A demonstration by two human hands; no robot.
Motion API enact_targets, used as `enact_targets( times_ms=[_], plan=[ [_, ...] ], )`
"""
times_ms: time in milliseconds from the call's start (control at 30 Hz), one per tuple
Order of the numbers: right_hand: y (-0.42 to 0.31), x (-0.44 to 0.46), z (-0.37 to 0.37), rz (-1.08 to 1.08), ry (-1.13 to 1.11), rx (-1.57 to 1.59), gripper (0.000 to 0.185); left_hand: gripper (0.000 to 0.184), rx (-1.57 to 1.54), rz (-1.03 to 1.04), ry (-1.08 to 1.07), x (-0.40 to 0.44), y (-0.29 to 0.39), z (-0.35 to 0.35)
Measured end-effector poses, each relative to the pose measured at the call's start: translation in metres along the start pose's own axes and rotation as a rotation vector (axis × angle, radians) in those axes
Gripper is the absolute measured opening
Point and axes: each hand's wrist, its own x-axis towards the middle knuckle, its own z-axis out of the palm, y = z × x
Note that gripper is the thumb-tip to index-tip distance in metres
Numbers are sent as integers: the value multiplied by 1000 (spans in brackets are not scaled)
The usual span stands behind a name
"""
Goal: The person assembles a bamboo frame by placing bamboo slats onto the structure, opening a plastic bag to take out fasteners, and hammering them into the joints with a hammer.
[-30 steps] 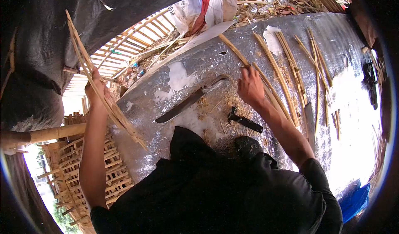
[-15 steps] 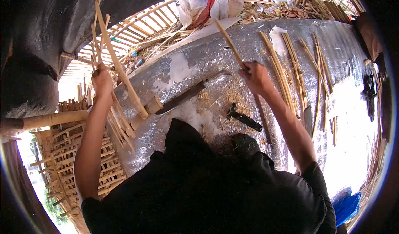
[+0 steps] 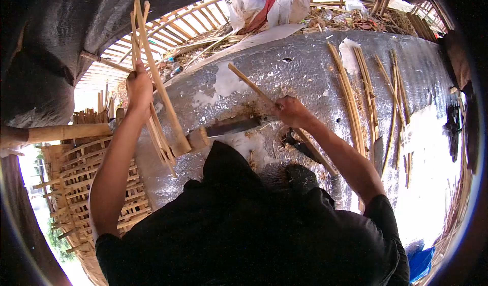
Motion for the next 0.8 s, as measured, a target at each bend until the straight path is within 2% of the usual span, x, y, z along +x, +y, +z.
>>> enact_targets(
  times_ms=[33,67,133,167,233,267,300,367,433,467,500,567,667,800],
  plan=[
    [-5,-1,-9,11,55,123,36,67,18,-5,18,-2,-1,3],
    [-7,0,-16,24,108,248,37,72,63,39,21,17,-22,11],
    [-13,10,-31,14,163,428,39,76,198,149,101,3,-22,35],
    [-13,23,-33,67,111,489,39,77,260,205,146,-5,-21,48],
    [-4,55,-30,161,3,593,39,77,328,272,80,-16,-12,72],
    [20,72,-17,60,-3,553,41,74,377,322,69,-15,-14,86],
    [26,63,-18,55,208,493,41,72,431,372,57,-9,-18,101],
    [30,31,-8,36,621,370,43,65,417,319,36,-16,-10,128],
    [31,-21,-13,180,507,449,44,61,323,306,46,-22,-14,162],
    [22,-46,-11,236,441,398,45,57,263,242,-7,-36,-7,170],
    [17,-71,-6,295,377,346,45,55,255,285,7,-38,-15,186],
    [14,-113,11,189,339,302,48,54,252,238,-5,-56,-20,210],
    [22,-136,31,352,112,770,49,53,331,153,-104,-68,-39,237],
    [40,-144,46,204,166,1009,49,50,307,141,-129,-77,-48,252]
  ],
)
